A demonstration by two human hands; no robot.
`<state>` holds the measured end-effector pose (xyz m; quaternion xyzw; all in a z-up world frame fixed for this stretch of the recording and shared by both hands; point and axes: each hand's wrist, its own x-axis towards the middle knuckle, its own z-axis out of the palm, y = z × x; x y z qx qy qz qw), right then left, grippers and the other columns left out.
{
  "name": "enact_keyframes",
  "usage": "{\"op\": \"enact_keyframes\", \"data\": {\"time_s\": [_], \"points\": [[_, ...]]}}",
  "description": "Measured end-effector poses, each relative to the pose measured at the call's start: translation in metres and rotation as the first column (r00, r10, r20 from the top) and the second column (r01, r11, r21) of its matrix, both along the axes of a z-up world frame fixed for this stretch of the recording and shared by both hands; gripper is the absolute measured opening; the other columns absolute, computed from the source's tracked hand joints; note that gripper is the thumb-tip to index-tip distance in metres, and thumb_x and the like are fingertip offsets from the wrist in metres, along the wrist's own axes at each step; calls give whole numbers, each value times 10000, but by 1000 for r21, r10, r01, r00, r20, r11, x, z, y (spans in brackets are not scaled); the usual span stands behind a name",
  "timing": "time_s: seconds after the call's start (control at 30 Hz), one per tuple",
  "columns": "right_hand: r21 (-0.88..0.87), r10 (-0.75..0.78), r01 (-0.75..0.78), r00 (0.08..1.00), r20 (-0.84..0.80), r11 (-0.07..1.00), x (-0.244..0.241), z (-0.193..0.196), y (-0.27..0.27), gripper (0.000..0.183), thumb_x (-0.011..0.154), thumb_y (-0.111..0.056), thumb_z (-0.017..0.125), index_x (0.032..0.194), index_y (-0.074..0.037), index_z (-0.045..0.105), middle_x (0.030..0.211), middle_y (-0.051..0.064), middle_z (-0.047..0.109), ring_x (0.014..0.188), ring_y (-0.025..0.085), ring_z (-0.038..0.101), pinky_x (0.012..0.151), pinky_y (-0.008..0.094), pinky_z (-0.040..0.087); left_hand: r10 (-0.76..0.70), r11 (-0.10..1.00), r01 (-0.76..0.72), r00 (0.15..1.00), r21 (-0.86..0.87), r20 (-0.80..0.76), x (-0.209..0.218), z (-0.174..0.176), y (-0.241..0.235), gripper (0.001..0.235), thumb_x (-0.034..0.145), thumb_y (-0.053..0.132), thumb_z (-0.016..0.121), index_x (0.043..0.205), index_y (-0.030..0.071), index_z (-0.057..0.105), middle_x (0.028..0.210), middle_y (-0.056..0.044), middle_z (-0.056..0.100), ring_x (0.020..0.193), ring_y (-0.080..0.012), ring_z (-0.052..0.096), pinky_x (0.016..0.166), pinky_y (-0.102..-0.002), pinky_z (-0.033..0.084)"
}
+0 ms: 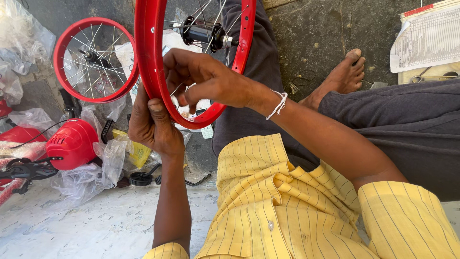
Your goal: The person sits on the floor and assembles a red bicycle wheel by inserting metal spokes into the rim and hub. They handle the spokes one by one, threading them through the rim holes and securing them into the hub flange.
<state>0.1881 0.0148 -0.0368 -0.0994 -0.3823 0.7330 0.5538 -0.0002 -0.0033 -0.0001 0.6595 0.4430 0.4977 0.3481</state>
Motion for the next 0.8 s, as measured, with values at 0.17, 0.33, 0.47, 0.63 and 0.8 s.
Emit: {"op": "enact_keyframes", "data": {"time_s": [0.17, 0.33, 0.47, 0.63, 0.8], "points": [[53, -46, 41, 994, 100, 998, -8, 6, -2, 315, 914, -38, 566, 1223, 12, 530, 979, 30, 532, 847, 86, 570, 676, 286, 555, -28, 1000, 28, 1000, 3, 14, -2, -2, 0, 401, 1144, 248, 651, 1436, -24, 611, 1156, -173, 760, 1026, -166, 745, 904, -281, 605], [-11, -6, 7, 991, 133, 1000, -1, 9, -2, 354, 957, -75, 551, 1301, 5, 568, 950, 39, 607, 791, 85, 590, 627, 256, 531, 37, 999, -37, 998, 8, -52, 1, 0, 0, 452, 1095, 295, 654, 1415, -21, 609, 1093, -128, 760, 762, -80, 637, 671, -182, 508], [41, -34, 28, 989, 144, 999, -4, 9, -5, 404, 902, -41, 558, 1302, 3, 529, 1039, 64, 554, 921, 94, 562, 725, 265, 566, -32, 999, 37, 992, -36, 123, 4, -5, -4, 620, 1054, 421, 685, 1501, 18, 536, 1114, -73, 715, 854, -95, 642, 761, -245, 549], [-22, 27, -28, 999, -24, 999, 20, 15, 2, 534, 822, 8, 533, 1355, -18, 511, 1170, 72, 642, 973, 72, 652, 732, 235, 566, -156, 986, 158, 986, -47, 54, 12, -50, -23, 965, 848, 593, 776, 1541, 88, 334, 1366, -23, 511, 1090, -115, 558, 869, -275, 498], [-54, -62, 67, 994, 95, 996, 47, 22, 3, 552, 888, 69, 485, 1432, -21, 504, 1220, 84, 637, 693, 85, 613, 559, 229, 496, -157, 986, 160, 986, 53, -64, 26, -79, -24, 806, 946, 306, 874, 1512, 107, 336, 1231, -97, 574, 1077, -174, 596, 974, -318, 503]]}}
